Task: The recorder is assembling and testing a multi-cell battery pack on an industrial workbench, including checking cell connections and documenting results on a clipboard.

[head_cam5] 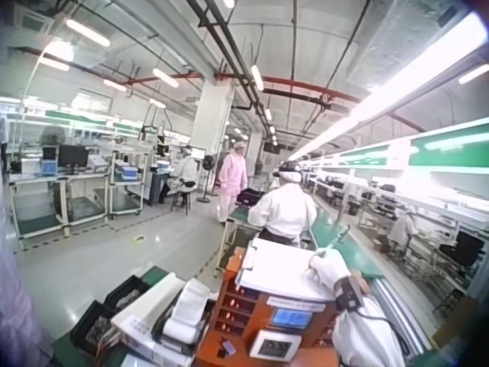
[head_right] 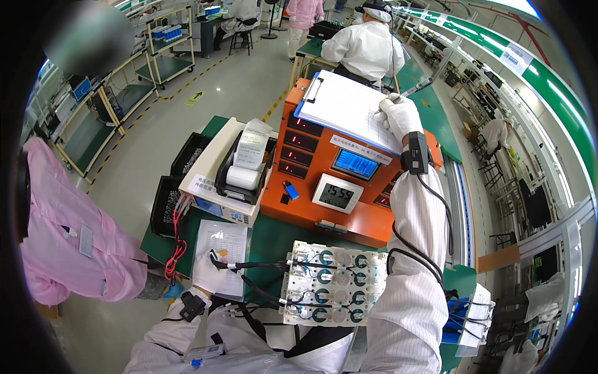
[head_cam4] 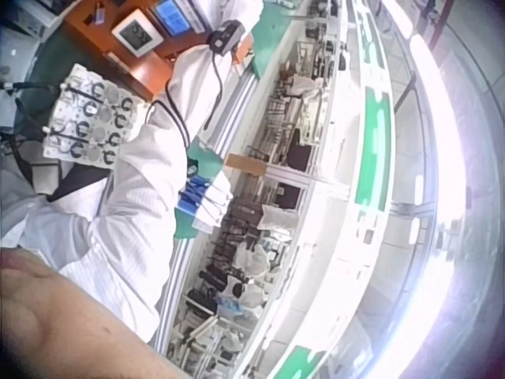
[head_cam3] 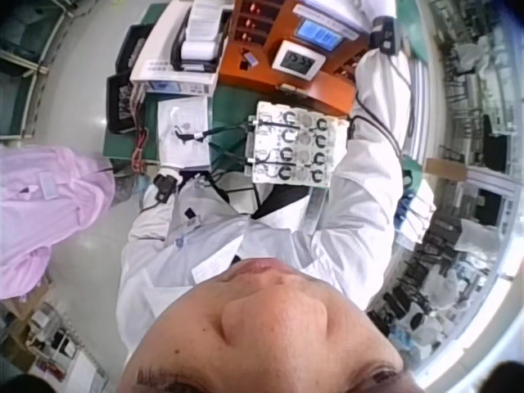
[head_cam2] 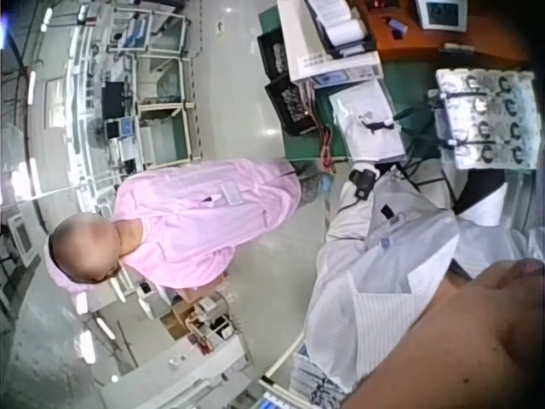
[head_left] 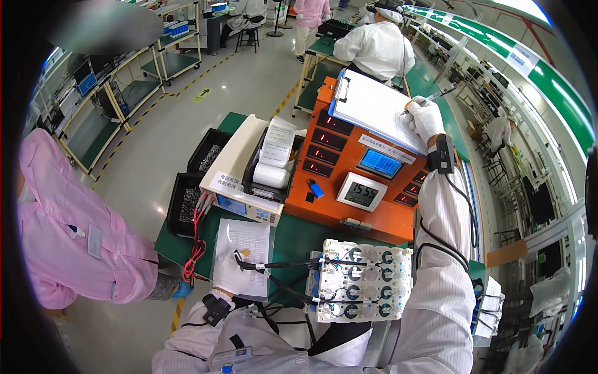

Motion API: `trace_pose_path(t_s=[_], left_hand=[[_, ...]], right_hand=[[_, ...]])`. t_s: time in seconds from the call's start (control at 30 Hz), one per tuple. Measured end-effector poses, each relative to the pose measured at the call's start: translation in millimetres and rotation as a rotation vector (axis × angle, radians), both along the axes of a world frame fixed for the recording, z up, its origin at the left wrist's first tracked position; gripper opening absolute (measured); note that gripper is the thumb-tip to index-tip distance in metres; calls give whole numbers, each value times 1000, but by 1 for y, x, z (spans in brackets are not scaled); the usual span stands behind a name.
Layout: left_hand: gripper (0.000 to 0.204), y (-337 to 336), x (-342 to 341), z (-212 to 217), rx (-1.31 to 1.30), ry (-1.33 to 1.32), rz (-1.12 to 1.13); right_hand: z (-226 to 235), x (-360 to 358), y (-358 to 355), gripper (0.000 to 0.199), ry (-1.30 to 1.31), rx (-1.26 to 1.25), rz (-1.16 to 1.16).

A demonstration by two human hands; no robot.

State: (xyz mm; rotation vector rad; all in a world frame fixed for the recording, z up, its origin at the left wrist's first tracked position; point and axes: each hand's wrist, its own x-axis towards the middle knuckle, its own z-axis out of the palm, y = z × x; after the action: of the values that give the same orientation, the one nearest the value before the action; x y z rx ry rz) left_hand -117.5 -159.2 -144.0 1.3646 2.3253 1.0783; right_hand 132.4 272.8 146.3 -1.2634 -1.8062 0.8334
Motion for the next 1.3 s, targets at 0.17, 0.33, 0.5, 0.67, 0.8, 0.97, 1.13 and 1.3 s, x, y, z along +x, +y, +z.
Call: trace_pose_path(t_s=[0.17, 0.33, 0.5, 0.67, 0.8, 0.97, 1.13, 1.3], left_hand=[[18, 0, 5, 7, 21, -58, 11], [21, 0, 3, 3, -1, -27, 7], [21, 5, 6, 5, -1, -28, 5], [23, 0, -1, -3, -47, 3, 25], [24, -3, -2, 6, -36, -131, 2], [18, -5, -10, 1, -54, -18, -55], [26, -17, -10, -1, -36, 107, -92], [23, -11, -6, -3, 11, 93, -62]], right_hand=[[-2, 3, 3, 11, -42, 16, -2], [-2, 3, 8, 10, -69, 27, -12], [-1, 11, 9, 9, 18, -12, 8], [-4, -1, 9, 10, 29, 6, 8], [-9, 16, 42, 11, -284, 367, 33], [-3, 54, -12, 23, -47, 341, -74], [-46, 116, -101, 25, -611, 422, 245], [-111, 186, -139, 9, -999, 480, 209]])
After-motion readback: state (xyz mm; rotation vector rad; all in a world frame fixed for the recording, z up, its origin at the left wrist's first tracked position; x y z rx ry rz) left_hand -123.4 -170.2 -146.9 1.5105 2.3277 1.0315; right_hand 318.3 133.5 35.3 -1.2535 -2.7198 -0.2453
